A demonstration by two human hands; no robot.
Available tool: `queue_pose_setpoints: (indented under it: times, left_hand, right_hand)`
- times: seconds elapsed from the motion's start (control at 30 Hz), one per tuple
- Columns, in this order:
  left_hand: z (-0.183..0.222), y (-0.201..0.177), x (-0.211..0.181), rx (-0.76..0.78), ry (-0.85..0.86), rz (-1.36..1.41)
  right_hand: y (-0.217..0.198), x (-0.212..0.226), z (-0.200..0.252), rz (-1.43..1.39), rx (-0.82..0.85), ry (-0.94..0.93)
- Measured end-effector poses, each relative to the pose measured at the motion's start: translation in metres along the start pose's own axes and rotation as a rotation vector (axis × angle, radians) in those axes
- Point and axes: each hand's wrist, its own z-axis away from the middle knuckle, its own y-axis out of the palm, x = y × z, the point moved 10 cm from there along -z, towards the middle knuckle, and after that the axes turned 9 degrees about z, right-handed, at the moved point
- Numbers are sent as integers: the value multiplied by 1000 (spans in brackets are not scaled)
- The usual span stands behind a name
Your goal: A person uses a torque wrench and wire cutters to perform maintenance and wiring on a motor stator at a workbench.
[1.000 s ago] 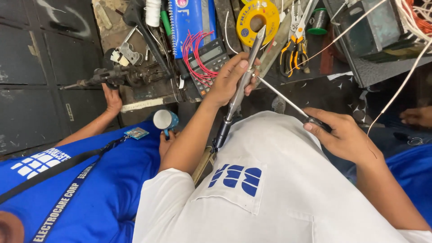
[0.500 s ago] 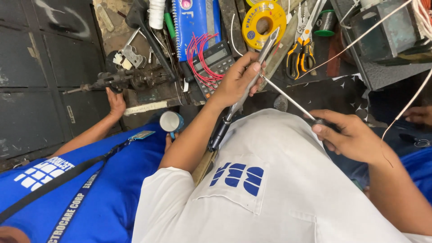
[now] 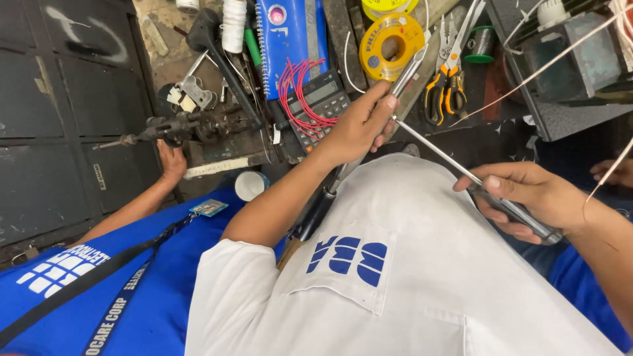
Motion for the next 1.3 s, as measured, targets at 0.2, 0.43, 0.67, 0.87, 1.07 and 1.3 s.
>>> queue_pose_setpoints:
  times: [0.2,0.43,0.67,0.87,1.07,1.3]
  left_hand:
    - [-1,-5,-5,-21,3,-38]
    - [-12,-11,12,-27,-57,42]
    - [-19,-20,12,-54,-54,119]
    - [-19,-16,15,-15,-57,150]
    - [-18,-12,18,-6,-39,214]
    - [-15,-4,14,38,25,227]
  right_hand:
    - [0,16,5,251,-128,5]
    - [28,73,30,1980,-622,-264]
    - [19,77,22,1630,-478,-186]
    - [13,54,19,1523,-462,-306]
    - [24,50,40,1812,-828,-622]
    - [15,44,41,1536,-713,-511]
